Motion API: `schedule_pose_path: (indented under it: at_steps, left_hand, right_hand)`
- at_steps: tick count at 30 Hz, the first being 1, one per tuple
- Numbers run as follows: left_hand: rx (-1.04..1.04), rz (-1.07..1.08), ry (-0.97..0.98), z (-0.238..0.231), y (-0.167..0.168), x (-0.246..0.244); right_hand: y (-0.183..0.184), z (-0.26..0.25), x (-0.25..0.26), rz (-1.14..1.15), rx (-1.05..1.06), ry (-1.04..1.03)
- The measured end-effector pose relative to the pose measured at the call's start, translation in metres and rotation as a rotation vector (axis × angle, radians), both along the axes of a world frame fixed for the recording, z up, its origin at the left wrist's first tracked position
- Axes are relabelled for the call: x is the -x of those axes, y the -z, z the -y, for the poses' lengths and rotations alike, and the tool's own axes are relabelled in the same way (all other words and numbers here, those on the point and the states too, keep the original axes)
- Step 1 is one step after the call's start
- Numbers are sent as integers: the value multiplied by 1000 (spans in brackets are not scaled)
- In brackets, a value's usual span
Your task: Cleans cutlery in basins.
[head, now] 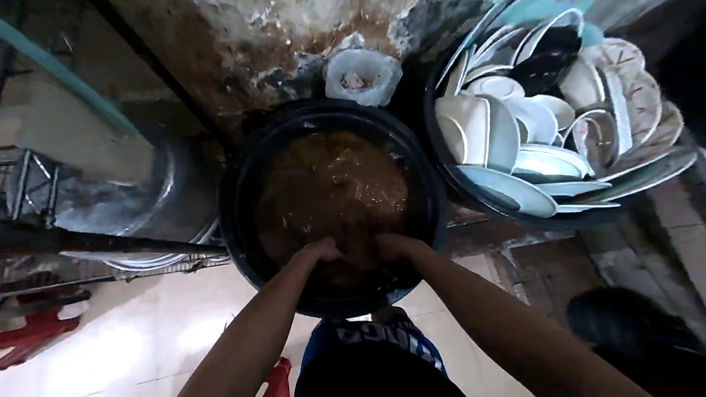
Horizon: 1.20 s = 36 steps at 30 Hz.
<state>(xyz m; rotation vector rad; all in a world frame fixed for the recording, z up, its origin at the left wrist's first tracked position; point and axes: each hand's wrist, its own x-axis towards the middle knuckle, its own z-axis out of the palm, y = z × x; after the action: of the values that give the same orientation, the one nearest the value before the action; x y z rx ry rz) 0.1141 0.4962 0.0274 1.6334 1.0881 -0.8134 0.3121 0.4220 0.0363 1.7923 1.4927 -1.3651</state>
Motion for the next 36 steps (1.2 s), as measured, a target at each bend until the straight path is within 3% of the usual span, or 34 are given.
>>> schedule_pose_path:
  at_steps: [3,6,10,19,27,33,36]
  left_hand:
    - [11,125,87,9,13,8]
    - [-8,90,210,15,10,9]
    - [7,139,191,12,15,25]
    - [50,423,-279,-11,-37,52]
    - [-47,585,-705,-25,-23,43]
    - [165,676,-1010,-18,-17,39]
    - [213,707,-1059,-19,-12,39]
  right_hand:
    - [10,6,15,-98,-36,-17]
    - [21,10,22,-203,-47,-20]
    - [0,6,36,-219,17,57]
    - [-31,-16,24,-620,-178,369]
    - [-42,-30,21,-581,-298,410]
    - [-35,-24,14,-669,-362,661]
    - [-30,-23,10,-618,-396,730]
